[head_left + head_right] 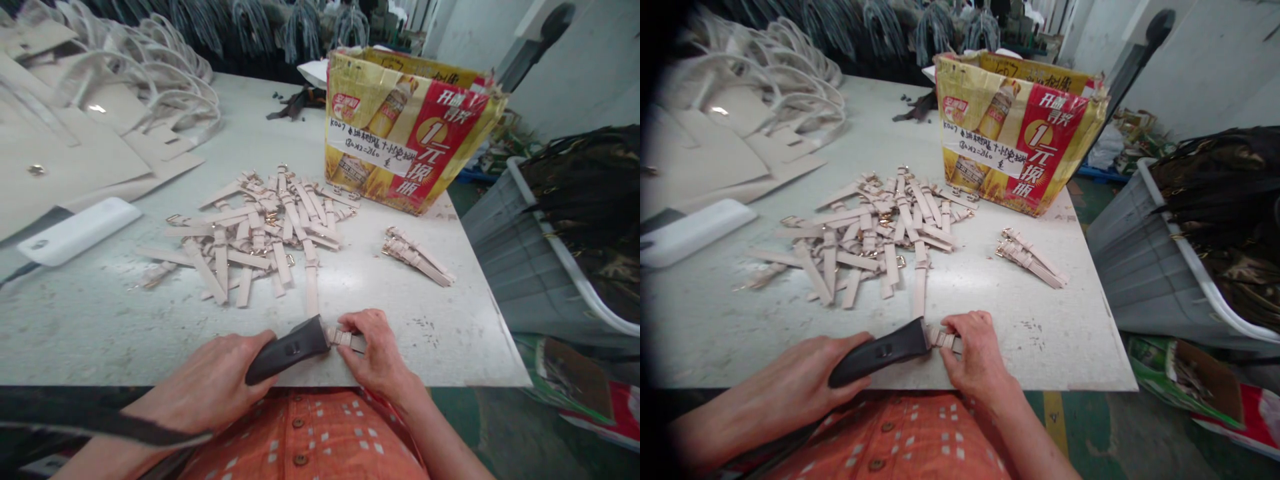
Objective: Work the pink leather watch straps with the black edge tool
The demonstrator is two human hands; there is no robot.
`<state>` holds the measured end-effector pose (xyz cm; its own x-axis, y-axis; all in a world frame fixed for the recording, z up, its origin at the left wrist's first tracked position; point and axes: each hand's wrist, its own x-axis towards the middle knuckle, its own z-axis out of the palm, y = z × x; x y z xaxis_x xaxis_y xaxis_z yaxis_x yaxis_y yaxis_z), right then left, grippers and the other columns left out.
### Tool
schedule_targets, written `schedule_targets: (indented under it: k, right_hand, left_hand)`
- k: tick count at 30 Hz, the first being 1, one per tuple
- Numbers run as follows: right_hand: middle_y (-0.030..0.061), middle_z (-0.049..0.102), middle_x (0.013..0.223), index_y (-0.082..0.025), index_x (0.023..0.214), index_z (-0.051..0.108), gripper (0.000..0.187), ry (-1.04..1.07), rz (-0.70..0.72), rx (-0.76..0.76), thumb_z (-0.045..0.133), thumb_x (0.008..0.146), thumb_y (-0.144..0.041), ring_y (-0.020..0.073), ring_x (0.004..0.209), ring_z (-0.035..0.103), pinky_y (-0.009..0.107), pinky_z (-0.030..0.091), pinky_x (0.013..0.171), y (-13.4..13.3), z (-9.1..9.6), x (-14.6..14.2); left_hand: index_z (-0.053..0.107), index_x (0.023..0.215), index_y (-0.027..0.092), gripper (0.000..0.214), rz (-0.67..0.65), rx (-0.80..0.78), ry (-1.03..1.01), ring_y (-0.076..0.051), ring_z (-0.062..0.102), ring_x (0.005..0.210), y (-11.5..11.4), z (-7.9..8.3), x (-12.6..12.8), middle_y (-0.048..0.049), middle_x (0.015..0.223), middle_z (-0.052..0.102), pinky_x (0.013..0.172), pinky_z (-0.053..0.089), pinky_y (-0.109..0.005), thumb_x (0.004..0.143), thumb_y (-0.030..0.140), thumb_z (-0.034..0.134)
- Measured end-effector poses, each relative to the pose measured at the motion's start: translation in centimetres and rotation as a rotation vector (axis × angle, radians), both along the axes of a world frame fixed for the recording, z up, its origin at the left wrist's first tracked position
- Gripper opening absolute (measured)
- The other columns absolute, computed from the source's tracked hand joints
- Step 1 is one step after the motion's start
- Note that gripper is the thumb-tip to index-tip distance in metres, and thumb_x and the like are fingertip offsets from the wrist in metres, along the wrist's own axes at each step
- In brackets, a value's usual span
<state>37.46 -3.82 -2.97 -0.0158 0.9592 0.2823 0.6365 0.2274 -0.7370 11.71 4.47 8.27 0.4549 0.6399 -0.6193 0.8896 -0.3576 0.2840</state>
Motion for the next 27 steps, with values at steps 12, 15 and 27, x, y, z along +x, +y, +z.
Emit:
schedule_targets:
  k: [12, 15, 27]
  right_hand:
    - [0.0081, 0.079, 0.102, -0.022, 0.122, 0.068, 0.042, 0.029, 0.036, 0.039, 0.067, 0.081, -0.013, 0.0281, 0.092, 0.072, 0.047, 0.053, 0.092, -0.2, 0.0, 0.0]
    - [0.0073, 0.078, 0.105, -0.023, 0.131, 0.065, 0.057, 0.053, 0.097, 0.011, 0.063, 0.077, -0.008, 0.0281, 0.096, 0.071, 0.048, 0.055, 0.096, -0.3, 0.1, 0.5]
    - [0.0074, 0.076, 0.114, -0.03, 0.16, 0.057, 0.076, 0.189, 0.032, -0.032, 0.047, 0.09, 0.0, 0.0265, 0.106, 0.068, 0.044, 0.059, 0.099, -0.9, -3.4, 0.6]
  left_hand:
    - [0.072, 0.109, 0.027, 0.018, 0.026, -0.005, 0.023, -0.029, 0.083, 0.097, -1.5, 1.3, 1.7, -0.0088, 0.106, 0.087, 0.078, 0.05, -0.034, 0.096, 0.025, 0.058]
    - [0.071, 0.11, 0.027, 0.018, 0.011, -0.043, 0.039, -0.03, 0.083, 0.103, -2.2, 1.1, 1.5, -0.0097, 0.114, 0.087, 0.082, 0.052, -0.035, 0.099, 0.027, 0.056]
    - [0.075, 0.119, 0.025, 0.03, 0.069, 0.009, 0.028, -0.033, 0.08, 0.113, -3.4, -0.2, 3.6, -0.01, 0.121, 0.085, 0.096, 0.055, -0.041, 0.095, 0.022, 0.058]
